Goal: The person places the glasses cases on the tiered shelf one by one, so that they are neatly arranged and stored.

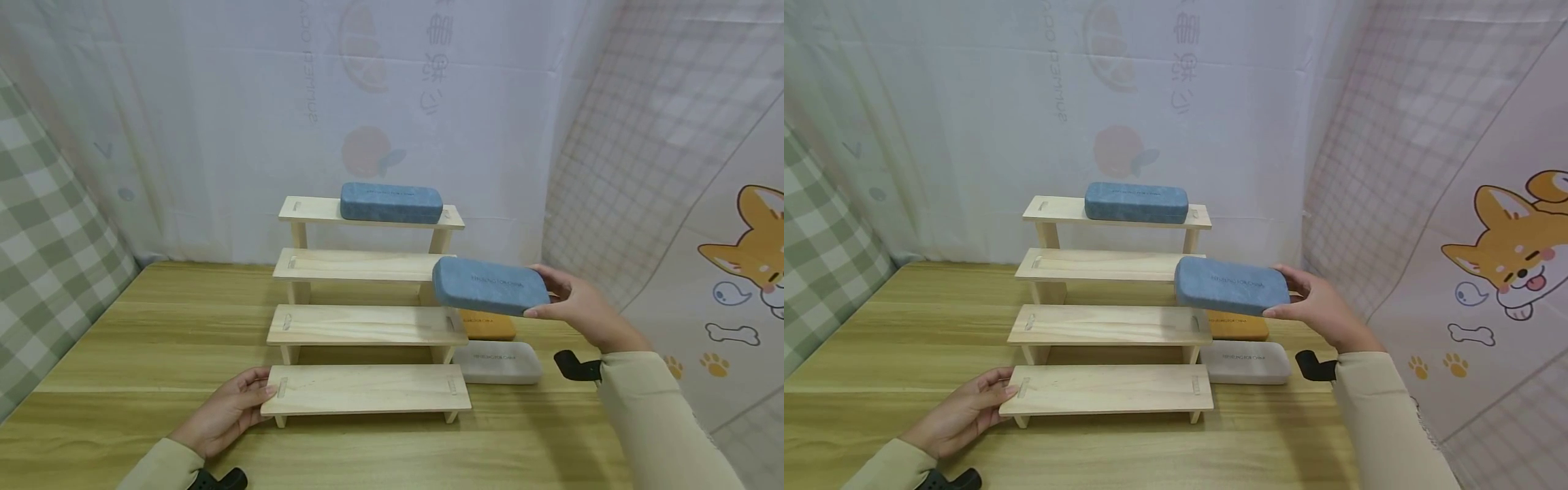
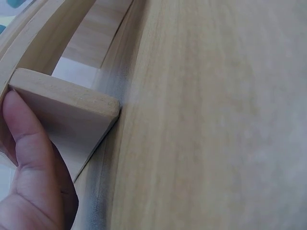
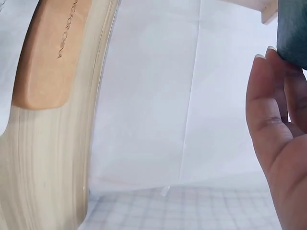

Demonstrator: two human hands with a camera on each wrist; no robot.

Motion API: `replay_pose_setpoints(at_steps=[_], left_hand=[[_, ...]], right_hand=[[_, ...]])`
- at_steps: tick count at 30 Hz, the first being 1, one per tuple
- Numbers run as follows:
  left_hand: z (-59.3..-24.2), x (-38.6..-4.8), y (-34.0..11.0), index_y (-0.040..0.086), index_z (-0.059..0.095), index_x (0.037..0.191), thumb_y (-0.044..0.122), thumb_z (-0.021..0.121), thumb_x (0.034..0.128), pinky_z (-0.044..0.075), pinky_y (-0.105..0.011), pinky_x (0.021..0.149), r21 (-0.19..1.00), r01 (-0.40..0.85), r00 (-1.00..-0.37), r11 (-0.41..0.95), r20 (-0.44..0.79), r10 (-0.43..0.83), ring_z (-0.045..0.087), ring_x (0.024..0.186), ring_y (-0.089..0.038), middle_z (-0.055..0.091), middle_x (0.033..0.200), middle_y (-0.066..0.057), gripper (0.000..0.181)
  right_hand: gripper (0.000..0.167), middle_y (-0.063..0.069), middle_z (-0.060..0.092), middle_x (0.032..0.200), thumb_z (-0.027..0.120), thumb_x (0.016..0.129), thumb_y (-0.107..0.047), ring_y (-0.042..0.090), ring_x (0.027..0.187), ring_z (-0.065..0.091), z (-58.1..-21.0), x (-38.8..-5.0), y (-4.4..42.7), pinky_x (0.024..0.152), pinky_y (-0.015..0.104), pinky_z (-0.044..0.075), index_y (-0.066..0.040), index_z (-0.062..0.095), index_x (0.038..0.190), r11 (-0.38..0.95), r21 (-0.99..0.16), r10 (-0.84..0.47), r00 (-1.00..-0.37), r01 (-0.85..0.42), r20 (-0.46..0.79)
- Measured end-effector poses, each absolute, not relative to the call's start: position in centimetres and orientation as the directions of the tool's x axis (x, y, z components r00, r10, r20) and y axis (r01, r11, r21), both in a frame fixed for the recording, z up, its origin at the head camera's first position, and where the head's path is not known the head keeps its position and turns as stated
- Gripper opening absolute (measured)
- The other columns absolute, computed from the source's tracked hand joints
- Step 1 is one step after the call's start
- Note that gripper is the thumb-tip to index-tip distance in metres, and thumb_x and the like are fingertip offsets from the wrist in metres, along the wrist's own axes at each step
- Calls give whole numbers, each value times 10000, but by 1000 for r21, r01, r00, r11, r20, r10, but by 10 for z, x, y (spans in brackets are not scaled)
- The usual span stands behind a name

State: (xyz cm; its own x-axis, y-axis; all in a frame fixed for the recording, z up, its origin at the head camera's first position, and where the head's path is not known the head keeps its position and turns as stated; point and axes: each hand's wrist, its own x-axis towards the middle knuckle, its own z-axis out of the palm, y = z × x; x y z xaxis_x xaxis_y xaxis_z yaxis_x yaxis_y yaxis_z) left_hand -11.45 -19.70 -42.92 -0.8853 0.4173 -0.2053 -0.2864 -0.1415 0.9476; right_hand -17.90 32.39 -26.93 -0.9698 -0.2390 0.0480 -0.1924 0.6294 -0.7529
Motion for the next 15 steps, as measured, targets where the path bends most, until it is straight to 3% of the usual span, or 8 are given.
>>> replay_pose_setpoints(at_steps=[8,11,15], left_hand=[[-428,-114,-197,-165,60,1441,145,524,1005,518,-304,852,947,-291,-884,-135,-212,416,588,1020,-124,530,1177,-49,708],[-428,-114,-197,-162,54,1444,146,524,1006,519,-305,850,946,-295,-883,-133,-217,415,588,1021,-126,524,1187,-56,712],[-428,-114,-197,-160,51,1446,144,520,1007,519,-306,853,945,-296,-881,-137,-215,422,589,1027,-129,521,1197,-61,711]], right_hand=[[832,97,454,1413,788,817,-299,261,1222,495,-263,-202,298,905,340,477,-134,346,1502,635,-748,-264,-964,-191,22],[836,82,476,1405,802,798,-328,293,1245,488,-261,-210,288,936,401,460,-157,368,1493,632,-749,-279,-960,-201,22],[799,81,514,1361,816,788,-298,276,1196,517,-258,-218,274,897,367,487,-161,413,1464,605,-768,-292,-956,-210,31]])
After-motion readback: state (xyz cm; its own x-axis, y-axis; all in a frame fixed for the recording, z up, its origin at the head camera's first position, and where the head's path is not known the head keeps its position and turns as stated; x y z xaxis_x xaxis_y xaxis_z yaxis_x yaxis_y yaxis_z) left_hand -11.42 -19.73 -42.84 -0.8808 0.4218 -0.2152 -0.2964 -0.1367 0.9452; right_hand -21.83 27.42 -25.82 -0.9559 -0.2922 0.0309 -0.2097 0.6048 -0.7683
